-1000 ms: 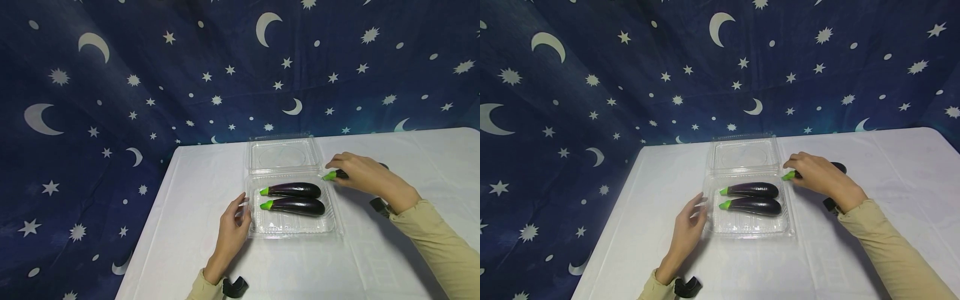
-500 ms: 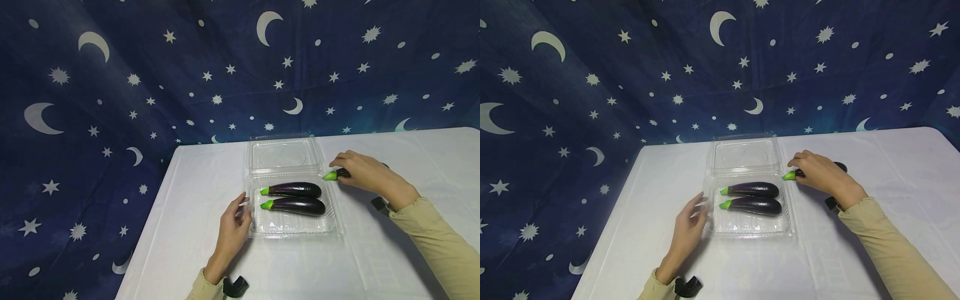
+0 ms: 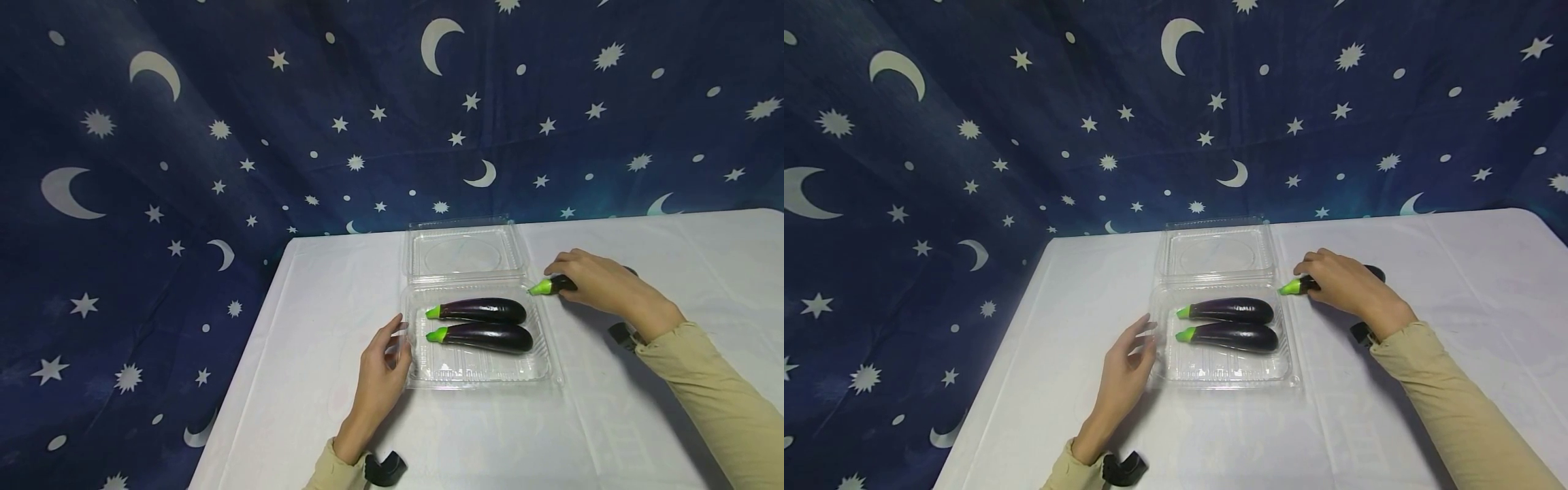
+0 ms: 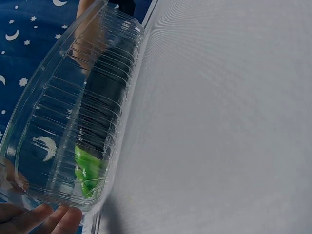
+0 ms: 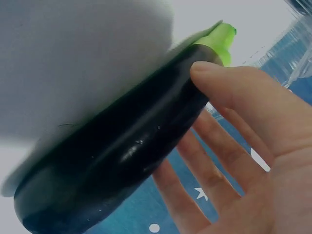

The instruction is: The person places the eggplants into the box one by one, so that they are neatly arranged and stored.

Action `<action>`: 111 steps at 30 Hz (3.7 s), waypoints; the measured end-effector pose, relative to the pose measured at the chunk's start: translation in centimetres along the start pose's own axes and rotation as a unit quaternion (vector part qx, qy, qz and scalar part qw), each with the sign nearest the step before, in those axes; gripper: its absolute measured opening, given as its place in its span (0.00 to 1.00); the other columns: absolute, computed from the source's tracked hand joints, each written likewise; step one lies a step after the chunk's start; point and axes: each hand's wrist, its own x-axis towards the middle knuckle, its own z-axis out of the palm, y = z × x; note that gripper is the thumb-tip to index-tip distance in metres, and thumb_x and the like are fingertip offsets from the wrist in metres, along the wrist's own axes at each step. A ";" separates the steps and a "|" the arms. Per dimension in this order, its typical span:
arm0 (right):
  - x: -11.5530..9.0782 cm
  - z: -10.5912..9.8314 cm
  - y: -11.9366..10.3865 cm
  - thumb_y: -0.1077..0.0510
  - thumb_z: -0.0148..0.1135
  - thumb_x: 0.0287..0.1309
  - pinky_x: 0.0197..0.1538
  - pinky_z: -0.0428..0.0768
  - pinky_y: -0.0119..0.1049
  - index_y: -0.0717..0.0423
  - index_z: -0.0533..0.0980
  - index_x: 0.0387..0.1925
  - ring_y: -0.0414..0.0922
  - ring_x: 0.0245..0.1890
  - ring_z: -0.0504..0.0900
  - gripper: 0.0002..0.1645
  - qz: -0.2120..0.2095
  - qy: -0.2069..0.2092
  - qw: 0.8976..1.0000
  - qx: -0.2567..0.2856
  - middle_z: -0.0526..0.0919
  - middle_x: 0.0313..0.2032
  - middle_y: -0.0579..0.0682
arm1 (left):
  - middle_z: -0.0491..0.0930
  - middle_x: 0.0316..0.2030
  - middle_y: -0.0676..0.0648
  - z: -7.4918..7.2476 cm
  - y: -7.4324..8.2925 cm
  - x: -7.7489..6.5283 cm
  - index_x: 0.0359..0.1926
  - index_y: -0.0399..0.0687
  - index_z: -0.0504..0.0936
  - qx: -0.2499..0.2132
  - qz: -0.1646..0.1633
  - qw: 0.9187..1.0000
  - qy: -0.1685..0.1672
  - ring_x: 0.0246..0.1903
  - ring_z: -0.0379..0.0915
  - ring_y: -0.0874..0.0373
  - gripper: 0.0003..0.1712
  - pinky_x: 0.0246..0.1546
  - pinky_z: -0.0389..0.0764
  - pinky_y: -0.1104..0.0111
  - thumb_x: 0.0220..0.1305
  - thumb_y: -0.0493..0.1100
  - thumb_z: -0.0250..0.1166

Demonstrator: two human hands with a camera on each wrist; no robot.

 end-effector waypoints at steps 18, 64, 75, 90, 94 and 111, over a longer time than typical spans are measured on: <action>0.2 0.6 0.8 0.72 0.75 0.41 0.41 0.81 0.53 0.58 0.84 0.37 0.53 0.38 0.80 0.18 -0.018 0.006 1.000 -0.010 0.84 0.34 0.51 | 0.81 0.54 0.41 0.0 0.1 0.0 0.67 0.39 0.71 0.000 0.001 1.000 0.002 0.50 0.82 0.52 0.27 0.42 0.85 0.66 0.68 0.35 0.60; -0.1 -1.9 -0.4 0.70 0.75 0.44 0.44 0.81 0.54 0.56 0.84 0.41 0.53 0.43 0.81 0.19 -0.005 0.021 1.000 -0.014 0.85 0.39 0.51 | 0.81 0.54 0.43 0.0 -0.1 0.1 0.67 0.39 0.71 -0.001 0.001 1.000 0.001 0.50 0.82 0.52 0.28 0.42 0.85 0.67 0.67 0.34 0.60; -0.2 -2.6 -0.5 0.69 0.76 0.43 0.42 0.82 0.53 0.56 0.84 0.41 0.52 0.41 0.81 0.19 -0.008 0.032 0.999 -0.019 0.85 0.38 0.50 | 0.80 0.55 0.42 0.0 0.0 0.1 0.67 0.38 0.71 -0.007 0.001 1.000 0.000 0.50 0.82 0.51 0.28 0.42 0.85 0.68 0.67 0.34 0.60; -0.4 -3.4 -1.3 0.68 0.76 0.44 0.41 0.82 0.52 0.59 0.84 0.43 0.52 0.41 0.81 0.20 -0.013 0.039 0.999 -0.027 0.85 0.38 0.52 | 0.80 0.54 0.41 0.0 -0.1 0.0 0.67 0.38 0.71 -0.008 0.003 1.000 0.000 0.49 0.82 0.50 0.27 0.42 0.85 0.68 0.67 0.34 0.60; -0.2 -3.6 -1.8 0.67 0.76 0.45 0.43 0.82 0.53 0.60 0.84 0.44 0.52 0.42 0.81 0.20 -0.013 0.034 0.999 -0.027 0.85 0.39 0.52 | 0.80 0.54 0.41 0.0 0.0 0.0 0.67 0.38 0.71 -0.006 0.003 1.000 0.000 0.50 0.82 0.51 0.28 0.42 0.85 0.68 0.67 0.34 0.60; 0.2 -4.6 -4.2 0.66 0.76 0.45 0.42 0.83 0.51 0.59 0.84 0.44 0.51 0.41 0.80 0.20 -0.040 0.054 0.997 -0.033 0.84 0.38 0.51 | 0.80 0.54 0.41 0.0 -0.1 0.0 0.67 0.37 0.71 -0.009 0.009 1.000 0.002 0.49 0.82 0.50 0.27 0.41 0.85 0.68 0.67 0.34 0.60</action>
